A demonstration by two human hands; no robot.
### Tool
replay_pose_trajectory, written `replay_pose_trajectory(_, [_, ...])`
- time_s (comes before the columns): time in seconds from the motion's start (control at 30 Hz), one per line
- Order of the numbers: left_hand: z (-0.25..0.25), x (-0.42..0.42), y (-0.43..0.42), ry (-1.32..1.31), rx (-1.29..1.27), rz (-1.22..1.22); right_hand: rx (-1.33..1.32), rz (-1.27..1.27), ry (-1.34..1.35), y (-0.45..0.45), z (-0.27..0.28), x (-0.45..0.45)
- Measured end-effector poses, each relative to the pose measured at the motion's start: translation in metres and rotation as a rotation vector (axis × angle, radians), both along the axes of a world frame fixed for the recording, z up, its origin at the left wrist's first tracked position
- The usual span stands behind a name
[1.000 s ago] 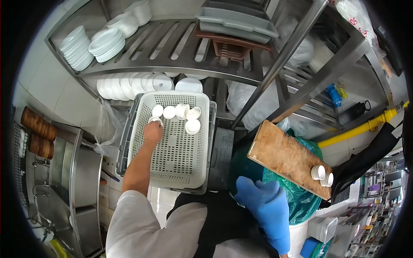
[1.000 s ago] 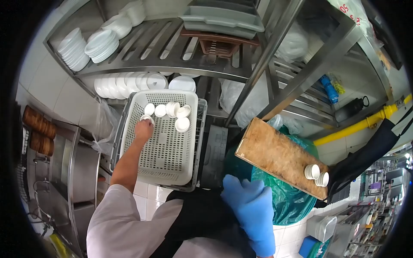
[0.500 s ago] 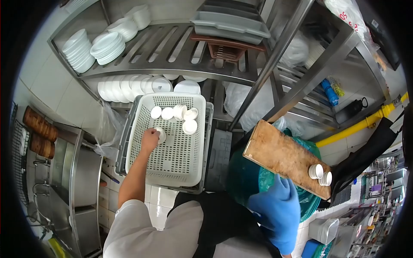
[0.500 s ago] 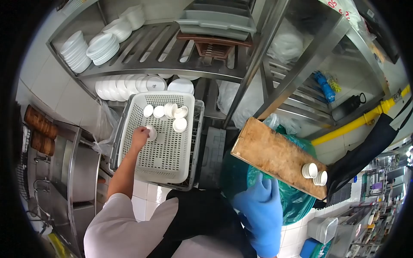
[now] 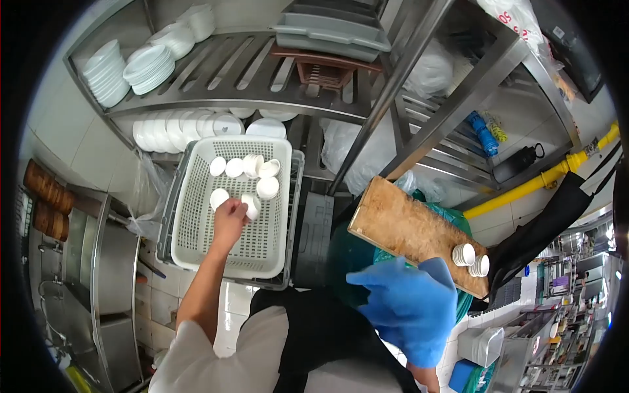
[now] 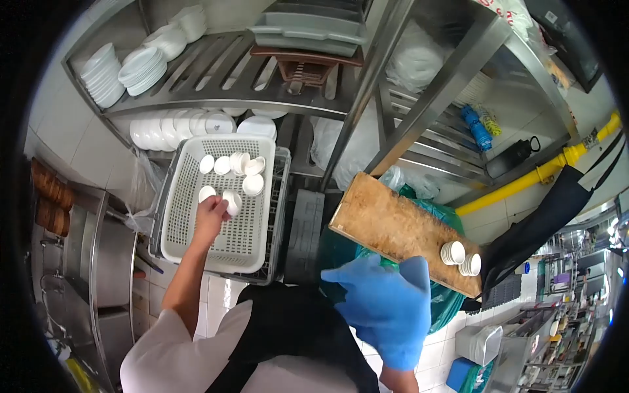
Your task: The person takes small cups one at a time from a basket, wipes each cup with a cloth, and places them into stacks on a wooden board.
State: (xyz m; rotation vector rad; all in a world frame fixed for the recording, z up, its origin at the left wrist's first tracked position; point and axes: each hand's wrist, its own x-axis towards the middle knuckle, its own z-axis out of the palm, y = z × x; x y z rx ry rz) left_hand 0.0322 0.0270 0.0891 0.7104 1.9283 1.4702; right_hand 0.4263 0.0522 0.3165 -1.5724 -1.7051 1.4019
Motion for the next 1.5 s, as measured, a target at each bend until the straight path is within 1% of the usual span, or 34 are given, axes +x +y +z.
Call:
replay_pose_trajectory(0.03, [0.017, 0.006, -0.004, -0.074, 0.068, 0.003, 0.010, -0.033, 0.022, 0.001, 0.001, 0.005])
replay_pose_trajectory(0.07, [0.023, 0.015, -0.016, -0.160, 0.111, 0.007, 0.014, -0.051, 0.030, 0.001, 0.003, 0.008])
replay_pose_trajectory(0.1, [0.018, 0.012, -0.013, -0.157, 0.055, 0.075, 0.015, -0.040, 0.022, 0.003, 0.003, 0.008])
replay_pose_trajectory(0.2, [0.012, 0.009, -0.014, -0.206, -0.075, 0.032, 0.028, 0.009, -0.004, 0.002, 0.002, 0.007])
replay_pose_trajectory(0.23, [0.024, 0.020, -0.015, -0.301, 0.039, 0.007, 0.025, 0.023, -0.023, 0.003, 0.001, 0.006])
replay_pose_trajectory(0.33, [0.050, 0.044, -0.003, -0.416, 0.105, -0.020, 0.046, 0.058, -0.051, 0.002, -0.003, 0.001])
replay_pose_trajectory(0.4, [0.059, 0.061, 0.008, -0.568, 0.182, -0.091, 0.117, 0.037, -0.068, 0.000, -0.005, -0.001])
replay_pose_trajectory(0.47, [0.096, 0.093, 0.011, -0.699, 0.248, -0.193, 0.223, 0.012, -0.105, 0.001, -0.008, -0.003])
replay_pose_trajectory(0.5, [0.108, 0.108, 0.013, -0.716, 0.248, -0.231, 0.311, 0.012, -0.143, 0.002, -0.010, -0.006])
replay_pose_trajectory(0.57, [0.126, 0.136, 0.015, -0.772, 0.275, -0.308, 0.584, 0.033, -0.296, 0.003, -0.013, -0.016])
replay_pose_trajectory(0.63, [0.141, 0.161, 0.014, -0.821, 0.306, -0.398, 0.836, 0.054, -0.515, 0.005, -0.015, -0.030])
replay_pose_trajectory(0.67, [0.147, 0.175, 0.012, -0.776, 0.303, -0.450, 0.933, 0.054, -0.614, 0.007, -0.016, -0.036])
replay_pose_trajectory(0.73, [0.153, 0.196, 0.007, -0.677, 0.298, -0.545, 1.010, 0.078, -0.709, 0.008, -0.012, -0.048])
replay_pose_trajectory(0.77, [0.152, 0.202, 0.004, -0.486, 0.301, -0.648, 1.020, 0.096, -0.725, 0.009, -0.010, -0.052])
replay_pose_trajectory(0.8, [0.148, 0.210, 0.001, -0.361, 0.340, -0.669, 1.004, 0.122, -0.711, 0.011, -0.009, -0.054])
replay_pose_trajectory(0.87, [0.145, 0.217, -0.001, -0.196, 0.438, -0.718, 0.942, 0.189, -0.652, 0.013, -0.002, -0.055])
replay_pose_trajectory(0.97, [0.162, 0.211, 0.001, -0.065, 0.428, -0.785, 0.875, 0.243, -0.594, 0.012, 0.015, -0.054])
replay_pose_trajectory(1.07, [0.160, 0.209, 0.003, -0.047, 0.410, -0.779, 0.809, 0.211, -0.611, 0.013, 0.026, -0.053])
replay_pose_trajectory(1.13, [0.154, 0.208, 0.003, -0.064, 0.305, -0.757, 0.761, 0.176, -0.671, 0.018, 0.018, -0.050])
replay_pose_trajectory(1.17, [0.152, 0.208, 0.003, -0.072, 0.256, -0.742, 0.789, 0.130, -0.728, 0.026, -0.005, -0.046])
replay_pose_trajectory(1.2, [0.152, 0.213, 0.002, 0.077, 0.348, -0.702, 0.813, 0.081, -0.785, 0.033, -0.022, -0.042])
replay_pose_trajectory(1.27, [0.154, 0.226, -0.001, 0.373, 0.531, -0.607, 0.865, -0.052, -0.765, 0.044, -0.035, -0.044])
replay_pose_trajectory(1.3, [0.151, 0.224, -0.004, 0.488, 0.489, -0.775, 0.890, -0.118, -0.753, 0.047, -0.037, -0.045])
replay_pose_trajectory(1.4, [0.147, 0.236, -0.005, 0.395, 0.532, -0.681, 0.871, -0.041, -0.737, 0.039, -0.034, -0.047])
replay_pose_trajectory(1.43, [0.140, 0.234, -0.001, 0.369, 0.521, -0.677, 0.882, 0.043, -0.698, 0.035, -0.029, -0.048])
replay_pose_trajectory(1.5, [0.140, 0.229, 0.006, -0.020, 0.444, -0.691, 0.907, 0.213, -0.616, 0.026, -0.020, -0.047])
